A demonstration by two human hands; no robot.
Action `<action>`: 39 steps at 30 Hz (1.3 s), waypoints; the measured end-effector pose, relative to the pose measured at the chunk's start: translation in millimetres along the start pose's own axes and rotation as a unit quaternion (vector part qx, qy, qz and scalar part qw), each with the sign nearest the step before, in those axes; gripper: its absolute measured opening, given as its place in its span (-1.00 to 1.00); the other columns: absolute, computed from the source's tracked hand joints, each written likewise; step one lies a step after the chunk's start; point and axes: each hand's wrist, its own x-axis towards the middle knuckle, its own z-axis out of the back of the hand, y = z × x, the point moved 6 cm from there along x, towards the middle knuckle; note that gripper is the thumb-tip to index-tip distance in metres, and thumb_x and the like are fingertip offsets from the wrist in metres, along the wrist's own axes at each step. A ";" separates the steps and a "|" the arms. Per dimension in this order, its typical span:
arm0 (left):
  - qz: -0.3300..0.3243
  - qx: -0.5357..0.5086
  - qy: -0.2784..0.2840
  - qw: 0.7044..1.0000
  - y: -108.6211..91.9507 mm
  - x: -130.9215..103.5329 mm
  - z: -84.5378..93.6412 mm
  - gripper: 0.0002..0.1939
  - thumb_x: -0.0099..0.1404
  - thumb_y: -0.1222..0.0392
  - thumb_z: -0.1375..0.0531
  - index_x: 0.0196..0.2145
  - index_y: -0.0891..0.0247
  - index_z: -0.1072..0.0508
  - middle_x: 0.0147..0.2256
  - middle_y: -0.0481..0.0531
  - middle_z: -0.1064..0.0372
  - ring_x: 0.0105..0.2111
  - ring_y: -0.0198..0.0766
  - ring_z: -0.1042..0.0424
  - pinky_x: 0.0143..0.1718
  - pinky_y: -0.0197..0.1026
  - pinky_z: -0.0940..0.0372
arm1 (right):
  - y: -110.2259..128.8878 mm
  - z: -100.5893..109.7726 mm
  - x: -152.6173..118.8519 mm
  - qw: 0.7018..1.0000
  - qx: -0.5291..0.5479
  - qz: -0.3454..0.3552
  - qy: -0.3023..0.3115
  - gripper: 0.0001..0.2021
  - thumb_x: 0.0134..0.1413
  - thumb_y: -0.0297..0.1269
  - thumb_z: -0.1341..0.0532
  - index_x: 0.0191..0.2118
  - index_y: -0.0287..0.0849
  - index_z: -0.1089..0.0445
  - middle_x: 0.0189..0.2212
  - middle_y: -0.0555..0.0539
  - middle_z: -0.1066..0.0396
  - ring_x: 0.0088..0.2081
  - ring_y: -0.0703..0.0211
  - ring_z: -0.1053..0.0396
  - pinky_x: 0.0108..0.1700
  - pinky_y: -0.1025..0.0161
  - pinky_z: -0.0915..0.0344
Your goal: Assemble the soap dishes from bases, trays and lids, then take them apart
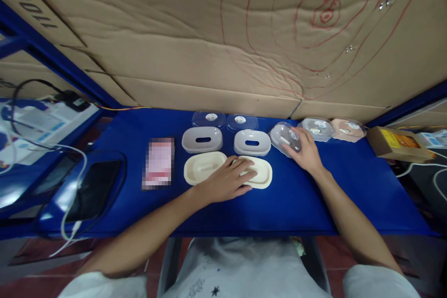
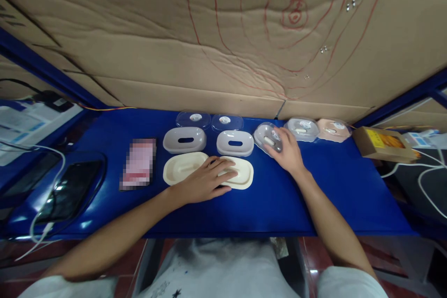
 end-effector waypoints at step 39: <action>-0.007 -0.020 0.023 1.000 -0.8 -0.5 -5.6 -0.73 0.58 0.09 -0.20 0.14 0.18 -0.47 0.23 0.18 -0.41 0.26 0.08 -0.34 0.31 0.12 -0.21 | -2.0 -0.2 -3.3 0.993 -0.043 0.040 0.100 -0.40 0.52 0.12 -0.02 0.49 -0.02 -0.22 0.43 -0.27 -0.28 0.44 -0.29 -0.23 0.40 -0.32 -0.20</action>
